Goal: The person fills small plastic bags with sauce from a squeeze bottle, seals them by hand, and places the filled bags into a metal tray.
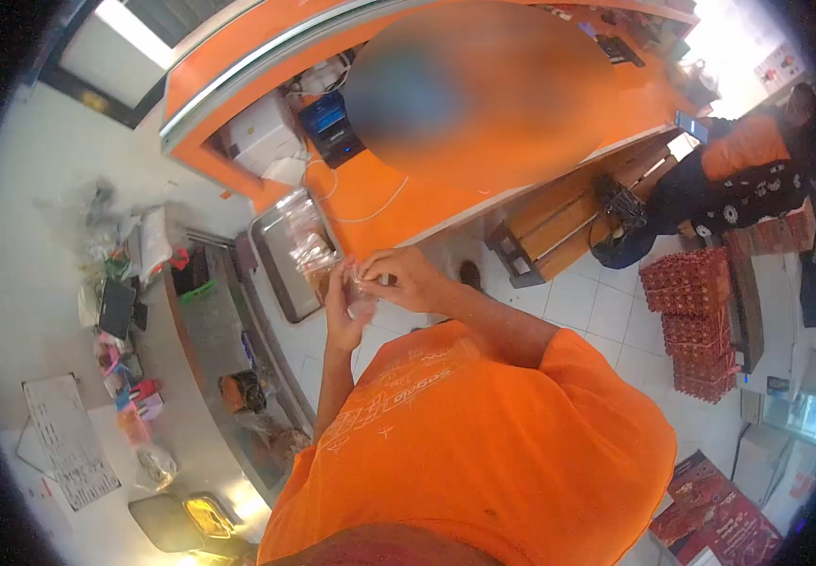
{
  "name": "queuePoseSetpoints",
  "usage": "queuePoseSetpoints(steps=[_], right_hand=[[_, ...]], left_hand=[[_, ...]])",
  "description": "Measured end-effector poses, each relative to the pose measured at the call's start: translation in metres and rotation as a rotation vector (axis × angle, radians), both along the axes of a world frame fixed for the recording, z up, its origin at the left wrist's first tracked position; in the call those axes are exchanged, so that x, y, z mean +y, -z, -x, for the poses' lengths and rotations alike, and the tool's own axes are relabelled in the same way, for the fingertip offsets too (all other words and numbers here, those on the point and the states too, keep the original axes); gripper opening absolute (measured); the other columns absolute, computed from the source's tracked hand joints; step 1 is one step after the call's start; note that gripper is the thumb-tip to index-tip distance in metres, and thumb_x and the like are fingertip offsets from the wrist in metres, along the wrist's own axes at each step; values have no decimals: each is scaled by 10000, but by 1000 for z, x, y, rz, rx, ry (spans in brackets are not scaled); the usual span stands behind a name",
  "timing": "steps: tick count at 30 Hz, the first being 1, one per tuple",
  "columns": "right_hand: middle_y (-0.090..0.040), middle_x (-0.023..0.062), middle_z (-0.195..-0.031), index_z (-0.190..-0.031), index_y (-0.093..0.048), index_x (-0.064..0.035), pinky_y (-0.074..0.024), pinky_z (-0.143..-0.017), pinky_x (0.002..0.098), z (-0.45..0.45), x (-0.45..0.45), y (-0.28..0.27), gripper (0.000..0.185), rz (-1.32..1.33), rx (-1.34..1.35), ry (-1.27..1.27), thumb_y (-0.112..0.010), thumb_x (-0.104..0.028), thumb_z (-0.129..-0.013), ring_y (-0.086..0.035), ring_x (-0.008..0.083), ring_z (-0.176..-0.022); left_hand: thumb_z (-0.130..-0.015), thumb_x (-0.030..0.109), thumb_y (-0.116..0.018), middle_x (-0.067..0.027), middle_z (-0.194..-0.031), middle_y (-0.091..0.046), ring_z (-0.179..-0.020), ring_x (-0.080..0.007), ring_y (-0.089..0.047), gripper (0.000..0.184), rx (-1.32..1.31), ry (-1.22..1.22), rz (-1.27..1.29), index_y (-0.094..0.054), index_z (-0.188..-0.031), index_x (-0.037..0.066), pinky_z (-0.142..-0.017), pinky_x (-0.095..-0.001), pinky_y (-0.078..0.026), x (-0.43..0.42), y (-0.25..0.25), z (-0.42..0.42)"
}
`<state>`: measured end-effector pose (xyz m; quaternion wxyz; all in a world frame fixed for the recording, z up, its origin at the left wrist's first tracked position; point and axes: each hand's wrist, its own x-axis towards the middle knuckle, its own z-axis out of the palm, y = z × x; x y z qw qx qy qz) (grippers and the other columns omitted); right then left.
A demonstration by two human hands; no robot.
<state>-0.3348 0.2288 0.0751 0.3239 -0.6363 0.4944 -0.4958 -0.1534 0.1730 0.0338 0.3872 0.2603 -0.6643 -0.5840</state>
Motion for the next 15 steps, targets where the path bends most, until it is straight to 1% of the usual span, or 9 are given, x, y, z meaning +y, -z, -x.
queuePoseSetpoints(steps=[3,5,7,8,9,10,13,14,15], right_hand=[[-725,119,-969,-949,-737,-54,-532,-735,383,40,-2,4,179,77,24,16,-707,-221,-891,-699,286,-844],[-732,124,-952,-962,-741,-60,-538,-702,392,73,-1,2,189,99,108,87,-691,-233,-904,-708,294,-824],[-735,122,-906,-976,-743,-65,-538,-679,400,110,-2,-2,203,52,127,141,-681,-248,-913,-706,306,-778],[-737,122,-882,-982,-744,-68,-538,-667,405,131,-1,-4,209,32,129,153,-676,-255,-917,-705,311,-755],[-736,124,-869,-983,-744,-68,-539,-670,403,153,2,-8,216,8,111,197,-678,-262,-917,-704,318,-747],[-736,126,-857,-985,-745,-68,-539,-673,401,174,1,-12,222,-12,89,231,-679,-268,-916,-702,325,-740],[-737,133,-865,-982,-747,-68,-539,-671,401,236,-11,-5,227,-29,72,269,-693,-276,-911,-704,323,-732],[-738,135,-876,-980,-748,-68,-540,-668,402,254,-14,-1,227,-35,71,266,-698,-277,-909,-706,319,-731],[-738,138,-876,-975,-746,-62,-543,-672,398,271,-16,1,220,-15,40,290,-701,-267,-909,-706,317,-727]], left_hand=[[-922,153,-676,-33,-1026,-613,-890,-118,-538,328,162,135,-664,-601,-1221,41,-775,-293,-449,-23,39,22],[-1006,148,-585,-11,-976,-589,-847,-114,-523,188,40,85,-816,-626,-1145,28,-769,-272,-437,-32,46,50],[-1000,150,-592,-15,-961,-582,-853,-121,-525,177,-33,174,-450,-628,-1132,37,-789,-270,-441,-54,74,79],[-991,149,-604,-19,-963,-585,-864,-125,-531,179,-62,158,-314,-628,-1129,39,-803,-271,-445,-61,71,103],[-968,142,-635,-26,-986,-601,-894,-130,-549,199,-90,41,-273,-628,-1136,36,-824,-277,-453,-65,69,125],[-946,136,-665,-34,-1008,-618,-923,-134,-566,225,-115,-87,-228,-627,-1142,33,-846,-283,-462,-69,51,151],[-844,135,-781,-58,-1077,-660,-1025,-147,-609,391,-293,48,309,-615,-1180,21,-893,-300,-468,-59,-30,241],[-760,137,-855,-92,-1164,-668,-1125,-151,-608,557,-370,131,397,-594,-1237,18,-927,-308,-470,-62,-39,264],[-765,133,-850,-93,-1159,-663,-1114,-149,-607,560,-339,180,271,-590,-1248,19,-918,-306,-475,-70,-27,283]])
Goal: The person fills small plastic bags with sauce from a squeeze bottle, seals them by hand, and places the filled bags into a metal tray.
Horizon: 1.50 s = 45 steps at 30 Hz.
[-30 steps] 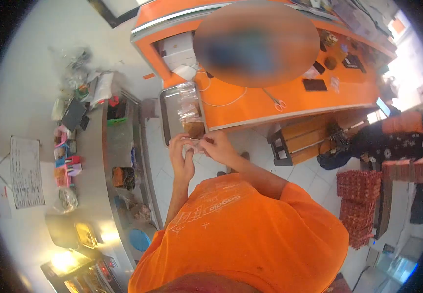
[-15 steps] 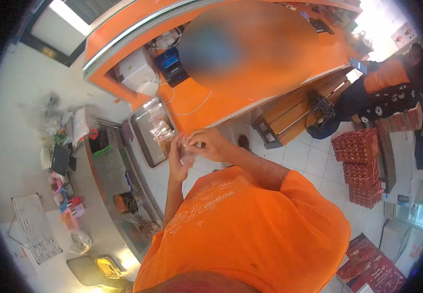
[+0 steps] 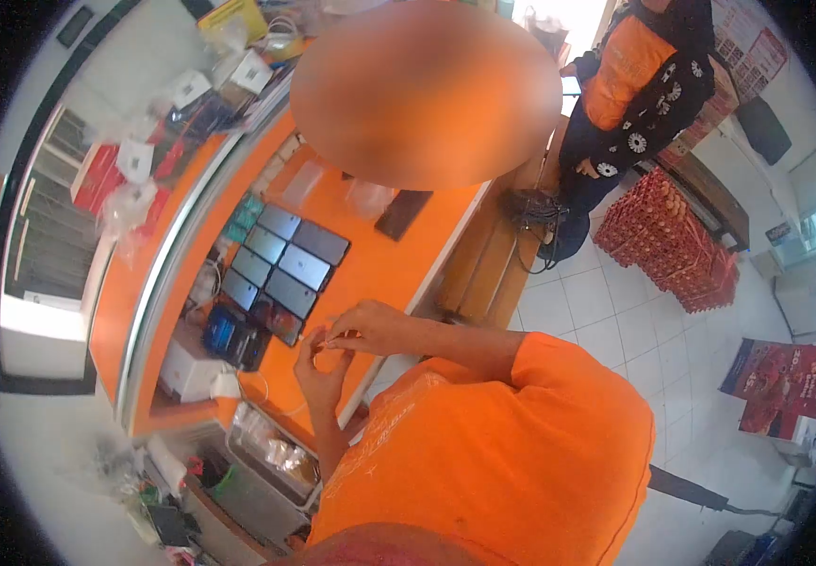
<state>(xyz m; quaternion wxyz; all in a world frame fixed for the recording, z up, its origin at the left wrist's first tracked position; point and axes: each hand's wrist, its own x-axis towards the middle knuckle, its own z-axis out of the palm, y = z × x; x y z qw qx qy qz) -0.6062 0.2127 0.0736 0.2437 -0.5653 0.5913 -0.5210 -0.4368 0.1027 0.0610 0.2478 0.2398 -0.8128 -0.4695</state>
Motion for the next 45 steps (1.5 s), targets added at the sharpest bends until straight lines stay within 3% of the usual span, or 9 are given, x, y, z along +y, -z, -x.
queuePoseSetpoints(steps=[8,10,14,17,20,23,32,38,45], right_hand=[[-708,97,-929,-994,-723,-40,-544,-752,358,169,-25,1,188,58,-42,416,-751,-166,-857,-694,252,-849],[-671,116,-1062,-1041,-688,-50,-511,-854,380,239,-43,10,263,307,188,697,-769,-186,-831,-642,277,-1005],[-454,205,-1393,-1378,-496,-98,-381,-1072,469,385,-68,15,767,198,389,1129,-838,-284,-718,-468,367,-1235],[-506,164,-1376,-1458,-410,-80,-355,-1109,457,472,-91,50,941,24,476,1214,-892,-317,-685,-497,347,-1269],[-480,177,-1426,-1476,-374,-76,-322,-1153,439,532,-113,96,998,145,380,812,-903,-332,-669,-454,333,-1344],[-444,189,-1469,-1479,-352,-58,-325,-1161,434,529,-128,93,1004,207,-42,395,-899,-315,-678,-410,327,-1394],[-511,197,-1324,-1469,-363,-73,-405,-1087,451,488,-159,103,993,177,330,824,-917,-255,-666,-483,360,-1296],[-530,184,-1276,-1406,-423,-80,-469,-1010,450,478,-148,74,885,492,388,994,-898,-252,-679,-552,354,-1189],[-523,150,-1286,-1428,-334,-78,-430,-1051,396,415,-71,-23,964,442,-100,623,-907,-149,-657,-506,268,-1259]], left_hand=[[-843,153,-762,-64,-1050,-598,-965,-157,-596,534,278,44,-848,-549,-1312,11,-860,-315,-500,-29,48,107],[-858,248,-730,-60,-1040,-565,-926,-173,-578,582,397,73,-1024,-518,-1343,7,-836,-322,-495,-18,40,114],[-844,439,-685,-59,-1032,-516,-864,-200,-517,733,539,86,-1399,-471,-1386,-5,-767,-320,-463,-22,57,112],[-829,477,-680,-60,-1051,-511,-855,-192,-471,763,581,158,-1438,-477,-1383,-6,-718,-306,-422,-29,56,119],[-891,513,-624,-20,-1096,-509,-855,-183,-463,770,578,277,-1432,-425,-1437,9,-713,-319,-410,-44,60,127],[-914,494,-618,-33,-1090,-507,-848,-182,-449,753,573,159,-1418,-409,-1439,-4,-714,-322,-408,-51,55,135],[-877,424,-702,-71,-1257,-556,-1052,-226,-536,793,659,154,-1403,-371,-1465,8,-824,-382,-461,-61,80,131],[-838,384,-727,-11,-1205,-534,-1073,-213,-537,756,595,79,-1376,-422,-1456,71,-838,-492,-517,-63,68,140],[-840,326,-741,-7,-1232,-570,-1125,-215,-558,789,497,56,-1291,-360,-1495,103,-902,-558,-537,-56,63,139]])
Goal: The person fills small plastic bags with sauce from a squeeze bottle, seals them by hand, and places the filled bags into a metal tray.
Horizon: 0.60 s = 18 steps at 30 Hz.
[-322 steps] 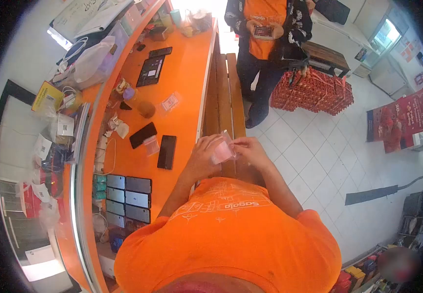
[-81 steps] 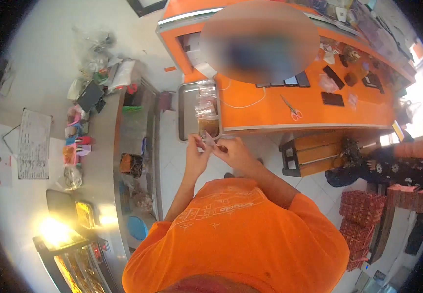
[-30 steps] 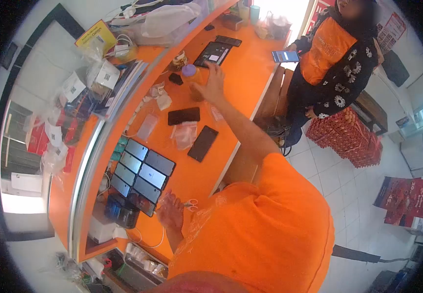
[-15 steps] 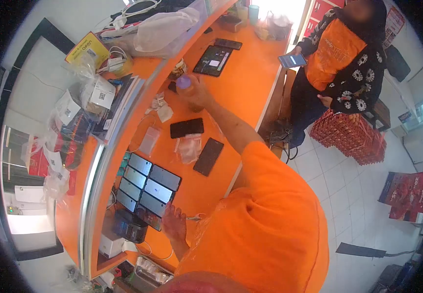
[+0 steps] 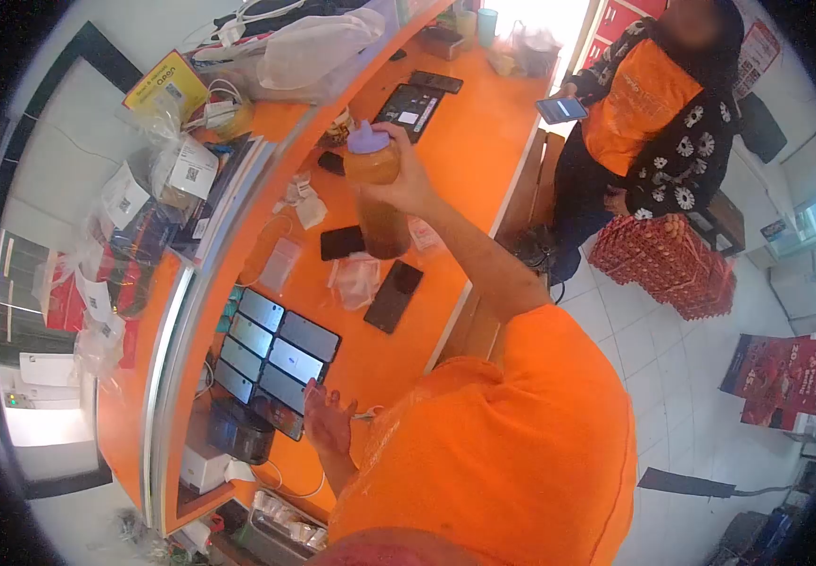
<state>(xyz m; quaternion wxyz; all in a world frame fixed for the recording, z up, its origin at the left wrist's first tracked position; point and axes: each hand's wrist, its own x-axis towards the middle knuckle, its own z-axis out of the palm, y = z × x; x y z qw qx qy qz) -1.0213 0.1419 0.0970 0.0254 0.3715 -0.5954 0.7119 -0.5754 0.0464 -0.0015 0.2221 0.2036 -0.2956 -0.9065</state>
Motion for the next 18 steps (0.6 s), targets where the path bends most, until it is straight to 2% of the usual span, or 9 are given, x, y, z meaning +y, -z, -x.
queuePoseSetpoints(steps=[2,5,6,8,9,11,12,16,18], right_hand=[[-523,137,-1296,-1426,-351,-82,-426,-1053,396,-26,16,-19,956,-46,63,-10,-902,-157,-649,-523,265,-1239],[-529,136,-1307,-1432,-363,-109,-425,-1055,409,-68,38,-43,966,-184,370,21,-912,-197,-641,-529,288,-1247],[-527,134,-1321,-1428,-377,-114,-419,-1064,413,-76,42,-48,956,-174,273,-30,-911,-217,-642,-527,286,-1255],[-523,132,-1350,-1420,-405,-126,-406,-1082,421,-94,52,-53,935,-163,65,-140,-910,-257,-644,-522,283,-1273],[-523,130,-1362,-1412,-418,-123,-403,-1088,421,-102,58,-61,919,-247,153,-176,-907,-275,-649,-520,279,-1281],[-523,125,-1388,-1398,-445,-115,-398,-1099,422,-122,62,-77,890,-392,292,-325,-901,-311,-659,-518,269,-1297],[-541,123,-1374,-1397,-450,-121,-398,-1103,425,-132,62,-90,877,-500,285,-438,-888,-309,-661,-523,273,-1298],[-607,134,-1292,-1402,-456,-160,-440,-1064,439,-168,60,-105,867,-742,539,-766,-859,-250,-639,-587,334,-1216],[-620,139,-1261,-1395,-465,-173,-459,-1027,450,-186,55,-113,862,-972,567,-896,-845,-223,-623,-604,360,-1171]], left_hand=[[-857,295,-730,-17,-1227,-541,-1113,-223,-544,761,19,5,11,-372,-1496,92,-878,-548,-553,2,0,5],[-846,270,-747,-17,-1242,-537,-1105,-229,-551,777,20,29,67,-367,-1497,83,-856,-540,-562,5,-5,15],[-833,288,-775,-29,-1228,-546,-1077,-222,-563,793,-98,15,123,-382,-1487,70,-840,-525,-563,7,-15,20],[-832,255,-783,-33,-1209,-550,-1062,-197,-564,773,-56,39,209,-402,-1475,59,-835,-472,-565,4,-8,25],[-831,239,-788,-34,-1199,-552,-1054,-184,-564,763,-49,37,246,-413,-1469,53,-833,-446,-567,6,-6,24],[-840,143,-767,-34,-1184,-555,-1061,-151,-560,693,-93,46,359,-449,-1447,42,-843,-351,-553,9,-12,30],[-828,19,-731,-26,-1175,-552,-1082,-138,-552,654,-186,51,379,-472,-1429,27,-862,-299,-537,9,-21,34],[-783,-40,-754,-39,-1171,-551,-1098,-145,-551,661,-151,0,685,-509,-1393,34,-875,-311,-548,11,-25,33],[-776,-15,-774,-41,-1175,-557,-1114,-145,-550,645,-157,0,713,-531,-1369,45,-849,-302,-563,14,-25,25]])
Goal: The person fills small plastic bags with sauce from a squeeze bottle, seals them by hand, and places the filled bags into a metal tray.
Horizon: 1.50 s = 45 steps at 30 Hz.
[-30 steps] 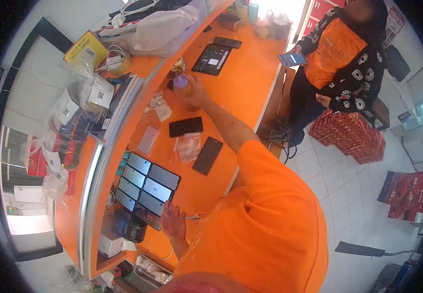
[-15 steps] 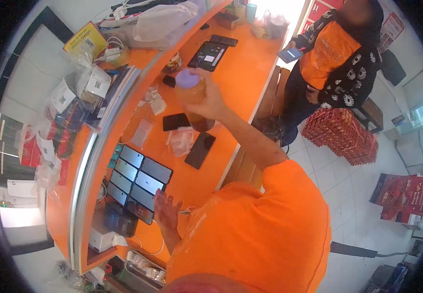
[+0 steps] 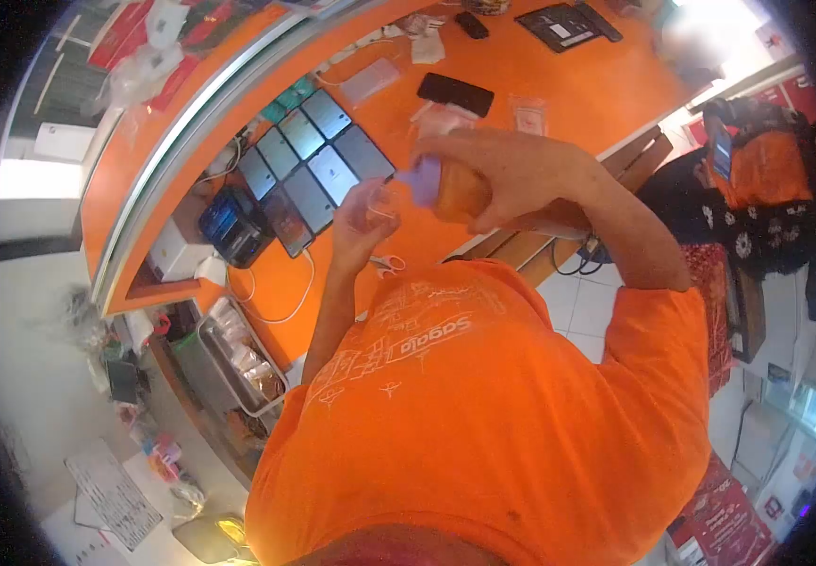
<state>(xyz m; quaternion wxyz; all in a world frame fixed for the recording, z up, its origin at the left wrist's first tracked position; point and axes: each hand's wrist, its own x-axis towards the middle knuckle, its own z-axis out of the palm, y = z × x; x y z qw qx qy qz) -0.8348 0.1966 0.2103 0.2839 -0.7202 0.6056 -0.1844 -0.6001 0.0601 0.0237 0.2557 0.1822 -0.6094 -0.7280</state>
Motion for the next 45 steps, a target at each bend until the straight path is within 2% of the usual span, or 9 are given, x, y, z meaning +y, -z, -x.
queuePoseSetpoints(steps=[7,10,16,25,31,37,40,43,45], right_hand=[[-626,169,-1185,-1416,-441,-228,-511,-893,473,-36,-24,-10,898,-437,446,-183,-846,-263,-615,-625,370,-1101],[-639,163,-1120,-1410,-441,-232,-526,-847,468,-40,-25,6,884,-369,547,-273,-846,-267,-625,-641,368,-1055],[-648,161,-1092,-1404,-449,-232,-542,-829,457,-53,-36,5,837,-361,682,-391,-849,-268,-670,-651,363,-1041],[-672,160,-1050,-1477,-430,-261,-566,-748,466,-45,-39,18,919,-221,632,-371,-833,-197,-653,-686,360,-961],[-580,181,-1237,-1428,-444,-254,-527,-872,469,-52,-38,-2,825,-389,587,-277,-838,-366,-712,-632,349,-1105],[-583,146,-1250,-1424,-452,-244,-496,-949,446,-40,-29,31,880,-272,131,-140,-889,-350,-668,-595,349,-1166],[-579,125,-1305,-1423,-443,-188,-475,-1005,442,-20,-27,88,896,97,-108,-8,-900,-267,-656,-574,346,-1213],[-601,172,-1280,-1390,-463,-96,-476,-1008,414,17,-38,124,870,286,-182,464,-868,-249,-636,-594,335,-1183],[-608,192,-1258,-1373,-461,-47,-472,-1009,408,71,-64,169,838,524,-330,654,-853,-234,-656,-593,319,-1191]], left_hand=[[-719,37,-838,-41,-1089,-585,-1004,-147,-587,568,-63,-12,267,-642,-1250,85,-723,-281,-592,12,-1,-16],[-745,-20,-812,-58,-1124,-562,-787,-160,-669,573,-122,63,399,-600,-1275,38,-726,-283,-607,15,-9,-19],[-697,48,-856,-31,-976,-575,-709,-68,-576,579,-96,-24,384,-655,-1240,84,-503,-204,-492,18,-7,-25],[-712,44,-857,-29,-945,-548,-566,-46,-508,602,-83,2,391,-633,-1270,74,-464,-203,-418,5,-7,-23],[-750,15,-830,-17,-940,-543,-583,-42,-513,569,-50,31,335,-625,-1280,52,-472,-211,-422,1,3,-29],[-844,12,-725,-48,-1035,-596,-825,-119,-618,519,35,-82,-77,-578,-1340,52,-662,-254,-539,6,11,-46],[-907,106,-651,-80,-1110,-613,-968,-192,-628,556,280,-72,-427,-471,-1433,76,-796,-359,-559,-1,23,-48],[-934,201,-616,-102,-1149,-615,-1017,-247,-629,549,436,-88,-723,-415,-1433,87,-844,-443,-551,5,-19,-46],[-959,217,-596,-118,-1190,-615,-1054,-259,-624,503,395,-96,-679,-404,-1406,91,-856,-445,-551,1,-18,-45]])
